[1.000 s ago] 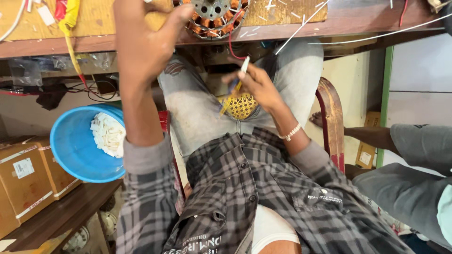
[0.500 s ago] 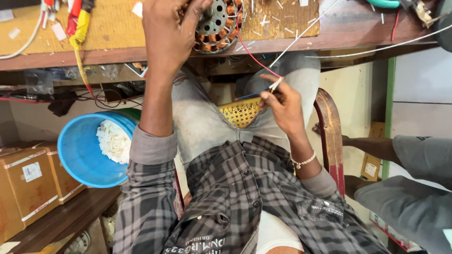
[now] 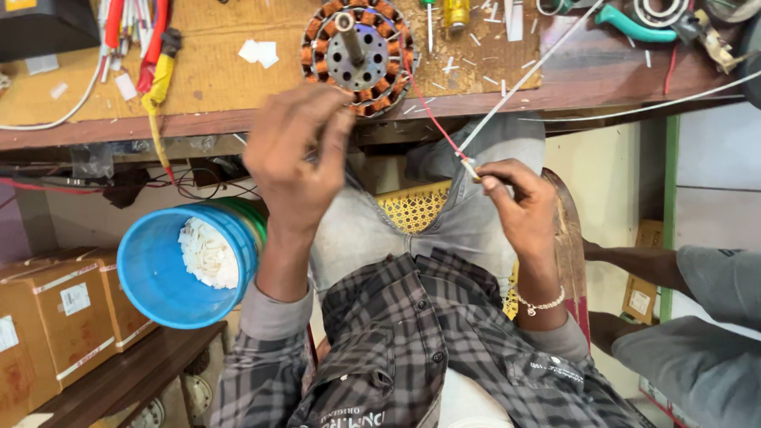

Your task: The person is assembling a motor stator by hand, stripping and twisting colored wires, and inserting them into the stator slots. They use pliers and scissors to cut and manipulate the wires while working at a cluttered workbench.

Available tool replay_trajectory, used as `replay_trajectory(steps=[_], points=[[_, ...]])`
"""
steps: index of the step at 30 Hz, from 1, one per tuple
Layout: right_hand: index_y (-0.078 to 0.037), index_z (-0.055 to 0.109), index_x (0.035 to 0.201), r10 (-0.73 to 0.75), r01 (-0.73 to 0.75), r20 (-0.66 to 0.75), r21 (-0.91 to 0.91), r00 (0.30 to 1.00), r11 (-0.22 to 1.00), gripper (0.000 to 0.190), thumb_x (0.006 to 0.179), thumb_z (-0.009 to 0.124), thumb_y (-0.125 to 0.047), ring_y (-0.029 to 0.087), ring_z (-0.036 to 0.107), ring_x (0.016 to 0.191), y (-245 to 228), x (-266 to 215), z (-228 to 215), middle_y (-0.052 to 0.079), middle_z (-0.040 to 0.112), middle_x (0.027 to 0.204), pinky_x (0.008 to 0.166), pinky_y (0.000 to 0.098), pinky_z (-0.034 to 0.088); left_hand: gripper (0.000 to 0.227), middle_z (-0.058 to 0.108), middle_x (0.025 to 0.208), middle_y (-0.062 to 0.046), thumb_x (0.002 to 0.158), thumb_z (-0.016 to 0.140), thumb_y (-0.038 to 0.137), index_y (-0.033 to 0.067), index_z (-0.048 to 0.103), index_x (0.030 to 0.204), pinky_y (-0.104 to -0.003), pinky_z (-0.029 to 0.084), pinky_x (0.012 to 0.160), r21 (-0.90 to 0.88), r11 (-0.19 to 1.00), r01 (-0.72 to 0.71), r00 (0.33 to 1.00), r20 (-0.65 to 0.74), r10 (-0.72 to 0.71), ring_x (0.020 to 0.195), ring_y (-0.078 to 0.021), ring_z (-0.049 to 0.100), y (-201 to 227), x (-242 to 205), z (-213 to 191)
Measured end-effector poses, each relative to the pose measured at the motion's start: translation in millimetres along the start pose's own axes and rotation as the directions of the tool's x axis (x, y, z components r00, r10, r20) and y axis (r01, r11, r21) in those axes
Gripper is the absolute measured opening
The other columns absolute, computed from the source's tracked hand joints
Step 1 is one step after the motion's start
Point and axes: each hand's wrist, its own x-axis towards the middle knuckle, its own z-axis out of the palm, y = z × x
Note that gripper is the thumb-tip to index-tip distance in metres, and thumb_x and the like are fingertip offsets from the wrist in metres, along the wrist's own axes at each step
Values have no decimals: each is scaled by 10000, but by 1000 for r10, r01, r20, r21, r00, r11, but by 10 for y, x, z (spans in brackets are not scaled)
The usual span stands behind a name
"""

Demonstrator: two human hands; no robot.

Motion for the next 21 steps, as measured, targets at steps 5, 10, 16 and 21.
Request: replay_trajectory(steps=[5,10,16,21], points=[[7,679,1165,156,-146,-72,132,985,981,193,974,695,16,85,595,762,-148,77,9,53,728,914,689,212,475,84,732,1070,-98,1045,704,51,55,721,1127,-365,561,836,-66,957,282,959,-20,-284,942,-246,717,-232,-43,-98],[35,699,1063,126,-129,41,72,991,989,112,955,718,60,110,675,872,-302,58,-100,65,731,946,783,227,534,245,703,1145,-97,914,732,142,62,707,1144,-396,557,837,-92,996,-3,952,305,31,992,-281,681,272,-271,91],[25,675,1049,-62,57,128,42,990,997,185,872,726,41,130,709,871,-593,-37,-269,75,726,1002,730,249,569,328,671,1196,-54,935,798,214,75,688,1211,-357,553,776,-254,956,-149,841,476,258,1002,-247,659,379,-381,376],[41,725,997,-99,99,3,-45,995,994,175,972,735,-132,130,619,655,-856,-36,-307,127,729,890,595,259,466,274,719,990,-18,881,878,179,103,751,1111,-324,505,639,-194,953,-234,926,253,279,811,-197,621,280,-170,-66]])
